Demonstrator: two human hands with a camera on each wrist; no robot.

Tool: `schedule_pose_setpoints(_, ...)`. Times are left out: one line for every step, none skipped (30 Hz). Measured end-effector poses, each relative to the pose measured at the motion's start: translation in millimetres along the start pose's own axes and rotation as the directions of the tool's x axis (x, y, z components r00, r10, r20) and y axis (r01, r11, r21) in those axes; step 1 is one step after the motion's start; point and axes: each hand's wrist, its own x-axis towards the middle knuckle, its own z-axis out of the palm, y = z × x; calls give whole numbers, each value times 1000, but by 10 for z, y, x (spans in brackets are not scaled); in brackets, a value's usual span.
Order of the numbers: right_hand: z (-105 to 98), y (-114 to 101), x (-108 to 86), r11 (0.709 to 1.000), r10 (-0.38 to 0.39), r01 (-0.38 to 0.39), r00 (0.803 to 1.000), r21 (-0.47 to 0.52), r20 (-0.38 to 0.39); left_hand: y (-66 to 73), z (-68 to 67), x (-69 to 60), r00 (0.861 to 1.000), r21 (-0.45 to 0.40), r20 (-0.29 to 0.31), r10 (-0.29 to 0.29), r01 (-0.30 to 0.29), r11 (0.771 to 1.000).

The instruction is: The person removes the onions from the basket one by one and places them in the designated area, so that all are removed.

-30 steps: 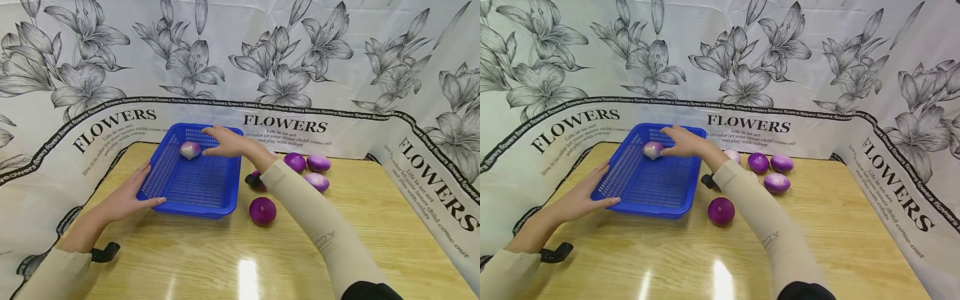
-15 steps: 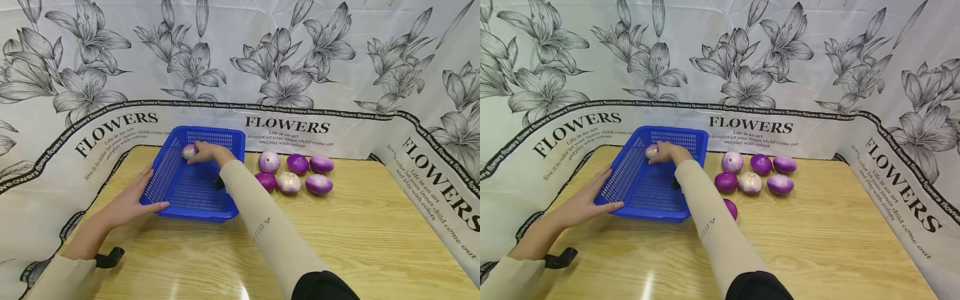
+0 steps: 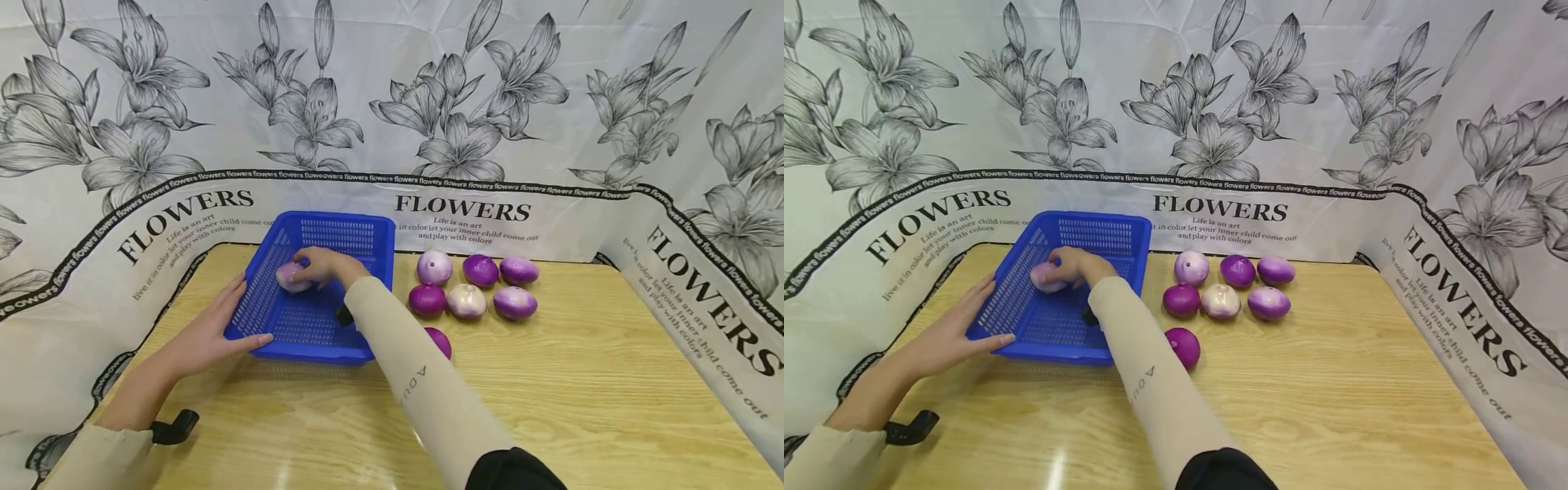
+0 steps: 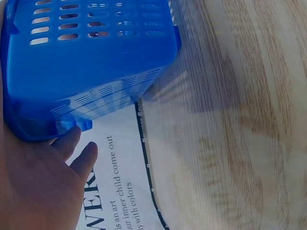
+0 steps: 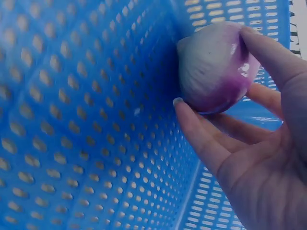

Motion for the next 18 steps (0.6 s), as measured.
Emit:
schedule_pose_setpoints(20, -11, 0, 1000, -1, 1, 1000, 16, 1, -4, -1, -6, 1000, 2, -2, 0, 0, 1000)
schedule_pose_setpoints(37, -21, 0, 999, -2, 2, 1000, 33, 1, -8, -3, -11, 1000, 3, -4, 0, 0, 1000)
schedule_pose_setpoints(48, -32, -4, 999, -4, 4, 1000, 44, -2, -13, -6, -16, 1000, 2, -6, 0, 0, 1000)
schedule_pose_setpoints(58, -33, -18, 998, -3, 4, 1000, 58, -4, -17, 8, -18, 1000, -1, -7, 3, -3, 1000)
schedule_pose_setpoints(61, -38, -36, 998, -6, 6, 1000, 66, -6, -22, 21, -19, 1000, -3, -9, 6, -6, 1000)
schedule_pose_setpoints(53, -47, -58, 997, -19, 19, 1000, 68, -3, -26, 33, -23, 1000, -5, -8, 7, -7, 1000)
schedule_pose_setpoints(24, -70, -96, 997, -33, 33, 999, 68, 0, -30, 44, -32, 1000, -6, -3, 5, -5, 1000)
schedule_pose_setpoints(-25, -105, -150, 997, -48, 47, 999, 56, 3, -34, 53, -41, 1000, -8, 2, 3, -3, 1000)
schedule_pose_setpoints(-98, -146, -214, 997, -71, 71, 997, 20, 0, -37, 60, -49, 1000, -10, 7, 1, -1, 1000)
schedule_pose_setpoints(-190, -195, -293, 995, -98, 98, 995, -10, -6, -38, 64, -52, 1000, -9, 9, 1, -1, 1000)
schedule_pose_setpoints(-302, -245, -383, 991, -127, 127, 992, -49, -13, -36, 64, -54, 1000, -7, 12, 1, -1, 1000)
schedule_pose_setpoints(-426, -297, -492, 983, -164, 161, 986, -90, -21, -33, 60, -53, 1000, -2, 16, -2, 2, 1000)
schedule_pose_setpoints(-557, -349, -622, 973, -189, 182, 981, -139, -40, -29, 53, -50, 1000, 1, 16, 0, 0, 1000)
schedule_pose_setpoints(-677, -382, -756, 962, -216, 200, 974, -188, -66, -22, 41, -42, 1000, 3, 13, 2, -2, 1000)
schedule_pose_setpoints(-783, -401, -898, 948, -245, 218, 965, -230, -93, -16, 27, -34, 1000, 6, 11, 4, -4, 1000)
schedule_pose_setpoints(-871, -405, -1049, 940, -266, 230, 957, -252, -119, -8, 11, -29, 1000, 12, 11, 2, -3, 1000)
schedule_pose_setpoints(-940, -390, -1203, 931, -284, 237, 948, -278, -143, -1, -4, -28, 1000, 17, 13, -1, 1, 1000)
schedule_pose_setpoints(-987, -358, -1366, 923, -299, 240, 939, -300, -171, 4, -17, -31, 1000, 21, 16, -4, 4, 1000)
